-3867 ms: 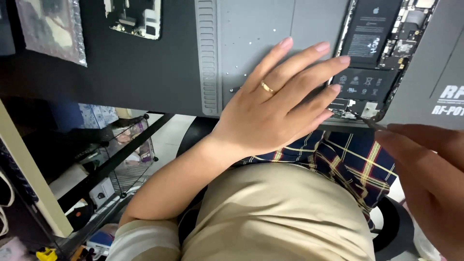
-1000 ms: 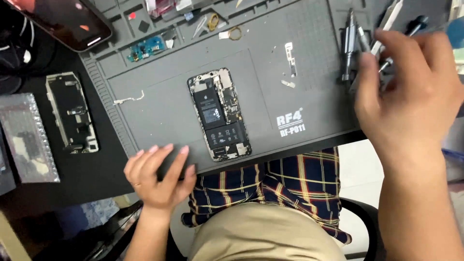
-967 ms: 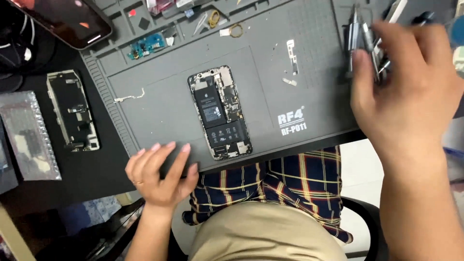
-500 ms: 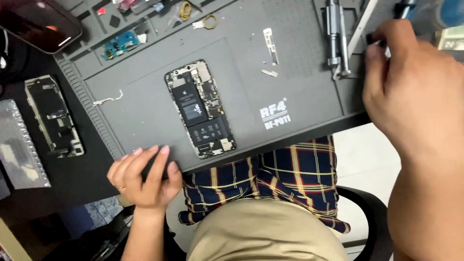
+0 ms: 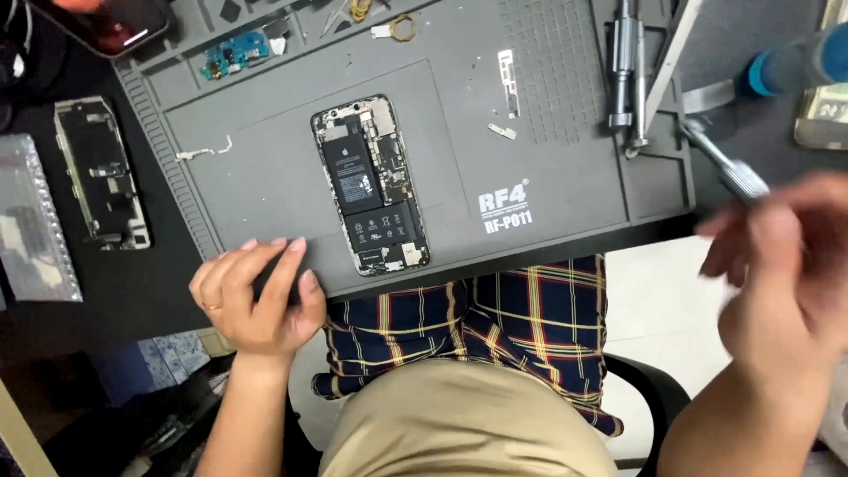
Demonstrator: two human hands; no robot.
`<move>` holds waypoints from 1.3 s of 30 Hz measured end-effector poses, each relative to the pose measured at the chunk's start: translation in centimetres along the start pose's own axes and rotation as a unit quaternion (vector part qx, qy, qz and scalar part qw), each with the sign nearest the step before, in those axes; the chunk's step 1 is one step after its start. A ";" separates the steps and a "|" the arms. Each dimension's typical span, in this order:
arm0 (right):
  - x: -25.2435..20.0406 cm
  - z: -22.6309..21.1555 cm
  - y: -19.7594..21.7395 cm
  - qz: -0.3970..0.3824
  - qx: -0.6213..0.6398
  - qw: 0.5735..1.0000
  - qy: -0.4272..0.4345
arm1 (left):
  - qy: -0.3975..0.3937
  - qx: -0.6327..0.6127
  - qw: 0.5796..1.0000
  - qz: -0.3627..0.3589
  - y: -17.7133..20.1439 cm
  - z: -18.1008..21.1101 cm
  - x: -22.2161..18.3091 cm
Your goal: Repairing the charging port area of a smartphone using precision tools like tweezers and a screwdriver.
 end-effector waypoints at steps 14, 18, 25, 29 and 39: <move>-1.1 -7.2 -10.0 -0.166 0.263 0.949 -0.044 | -0.006 0.004 1.000 0.000 0.5 0.6 0.8; 0.1 -8.9 -11.9 -0.151 0.170 0.974 0.015 | 0.006 0.006 1.000 0.010 0.5 0.4 0.5; -0.5 -8.4 -14.0 -0.119 -0.028 0.964 0.237 | -0.012 -0.008 0.999 0.037 0.4 0.0 -0.1; -0.2 -8.8 -14.4 -0.132 -0.032 0.966 0.220 | -0.012 -0.004 0.999 0.039 0.6 -0.1 -0.2; 0.1 -9.5 -14.8 -0.156 -0.060 0.950 0.263 | -0.015 0.007 0.998 0.054 0.8 -0.1 -0.2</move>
Point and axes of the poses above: each hand's wrist, its own x-axis towards the middle knuckle, its own y-axis out of the back of the hand, z = x × y, the point moved 6 cm from there along x, towards the middle knuckle, and after that the axes turned 14 degrees about y, right-handed, at the moved point
